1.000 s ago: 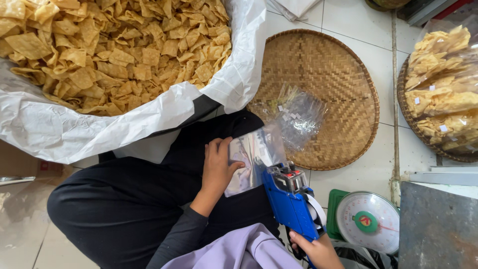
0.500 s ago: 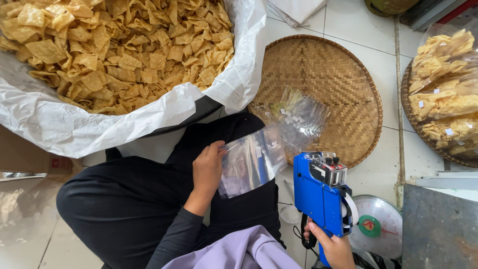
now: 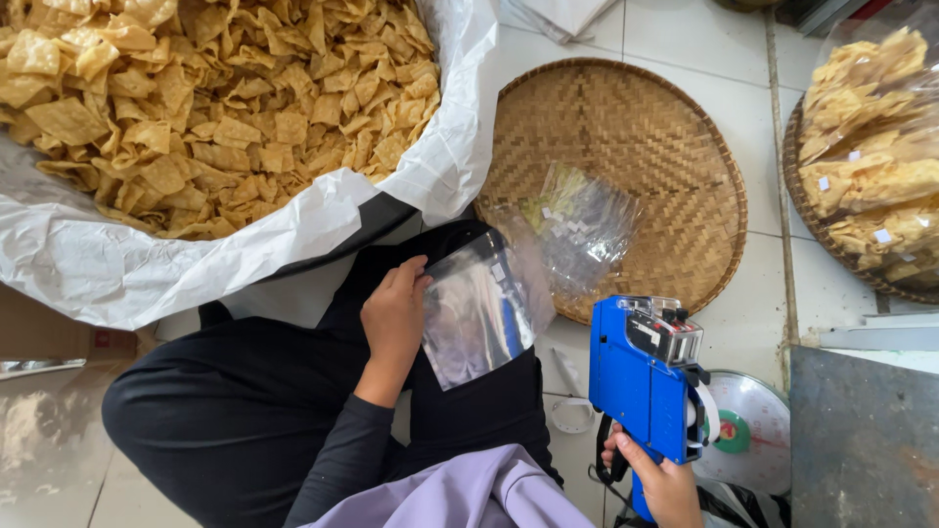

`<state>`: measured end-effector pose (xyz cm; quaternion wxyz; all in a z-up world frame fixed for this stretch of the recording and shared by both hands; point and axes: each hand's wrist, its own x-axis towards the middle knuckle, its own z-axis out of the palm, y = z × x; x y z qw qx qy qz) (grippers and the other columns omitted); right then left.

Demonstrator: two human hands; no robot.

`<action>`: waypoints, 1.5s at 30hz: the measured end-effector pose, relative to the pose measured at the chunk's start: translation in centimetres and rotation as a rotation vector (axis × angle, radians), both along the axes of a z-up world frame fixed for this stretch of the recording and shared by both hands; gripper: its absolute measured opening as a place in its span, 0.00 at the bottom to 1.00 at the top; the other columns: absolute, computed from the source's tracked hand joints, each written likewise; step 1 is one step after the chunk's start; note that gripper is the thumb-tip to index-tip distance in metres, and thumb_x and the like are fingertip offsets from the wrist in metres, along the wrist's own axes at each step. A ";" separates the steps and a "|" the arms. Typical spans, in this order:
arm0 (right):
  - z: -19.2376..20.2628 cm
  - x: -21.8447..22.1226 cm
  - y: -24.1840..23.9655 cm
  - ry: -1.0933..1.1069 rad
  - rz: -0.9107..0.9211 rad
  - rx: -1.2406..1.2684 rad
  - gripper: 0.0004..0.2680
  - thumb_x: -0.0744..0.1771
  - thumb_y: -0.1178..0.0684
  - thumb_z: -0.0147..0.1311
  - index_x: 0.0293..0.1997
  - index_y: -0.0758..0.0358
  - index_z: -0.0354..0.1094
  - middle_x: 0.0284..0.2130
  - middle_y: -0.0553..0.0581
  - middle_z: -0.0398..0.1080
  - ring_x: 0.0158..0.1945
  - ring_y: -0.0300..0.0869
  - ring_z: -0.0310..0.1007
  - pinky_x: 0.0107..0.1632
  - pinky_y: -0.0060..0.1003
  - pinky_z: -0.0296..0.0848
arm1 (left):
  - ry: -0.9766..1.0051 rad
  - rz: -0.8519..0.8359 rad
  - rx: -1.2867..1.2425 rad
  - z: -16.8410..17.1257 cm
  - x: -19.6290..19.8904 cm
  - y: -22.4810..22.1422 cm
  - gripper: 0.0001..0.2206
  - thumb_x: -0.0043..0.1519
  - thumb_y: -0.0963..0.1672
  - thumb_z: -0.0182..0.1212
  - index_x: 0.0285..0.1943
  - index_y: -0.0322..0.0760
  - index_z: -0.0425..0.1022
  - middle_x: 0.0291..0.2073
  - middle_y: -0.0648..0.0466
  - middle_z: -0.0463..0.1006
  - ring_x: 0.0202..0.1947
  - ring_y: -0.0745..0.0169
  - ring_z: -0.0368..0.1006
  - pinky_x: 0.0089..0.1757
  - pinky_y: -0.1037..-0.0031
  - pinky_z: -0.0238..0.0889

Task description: The person picks up individual plastic bags from a tray and applies a label to each one using a blue handheld labeling gun.

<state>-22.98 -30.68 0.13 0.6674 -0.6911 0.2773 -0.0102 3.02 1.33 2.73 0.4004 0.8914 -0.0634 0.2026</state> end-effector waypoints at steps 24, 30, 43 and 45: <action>0.1 -0.8 -2.0 -0.015 -0.291 -0.018 0.09 0.67 0.61 0.52 0.51 0.78 0.68 0.34 0.69 0.74 0.36 0.53 0.78 0.40 0.47 0.78 | 0.420 -0.549 -0.699 6.9 7.2 -13.6 0.14 0.68 0.34 0.44 0.59 0.35 0.70 0.44 0.48 0.81 0.26 0.65 0.76 0.32 0.74 0.73; 0.4 -0.2 -1.5 -0.037 -0.350 0.061 0.10 0.68 0.58 0.51 0.51 0.77 0.67 0.35 0.66 0.74 0.37 0.52 0.78 0.41 0.50 0.80 | 0.238 -0.441 -0.875 1.6 10.5 -21.4 0.17 0.67 0.32 0.41 0.59 0.33 0.71 0.56 0.45 0.73 0.37 0.69 0.76 0.41 0.77 0.76; 0.4 -0.5 -1.0 -0.001 -0.325 0.056 0.09 0.66 0.58 0.54 0.48 0.75 0.69 0.33 0.66 0.75 0.34 0.52 0.79 0.38 0.48 0.80 | 0.137 -0.420 -0.004 -8.1 9.0 -23.9 0.31 0.54 0.39 0.70 0.67 0.31 0.61 0.64 0.28 0.58 0.60 0.25 0.59 0.55 0.52 0.60; 0.0 -0.5 -1.0 0.010 -0.309 0.069 0.09 0.66 0.59 0.54 0.48 0.75 0.69 0.33 0.65 0.75 0.34 0.51 0.79 0.38 0.47 0.80 | 0.076 -0.421 0.221 -5.7 6.0 -20.5 0.37 0.48 0.49 0.76 0.65 0.36 0.62 0.61 0.37 0.64 0.60 0.37 0.62 0.53 0.46 0.57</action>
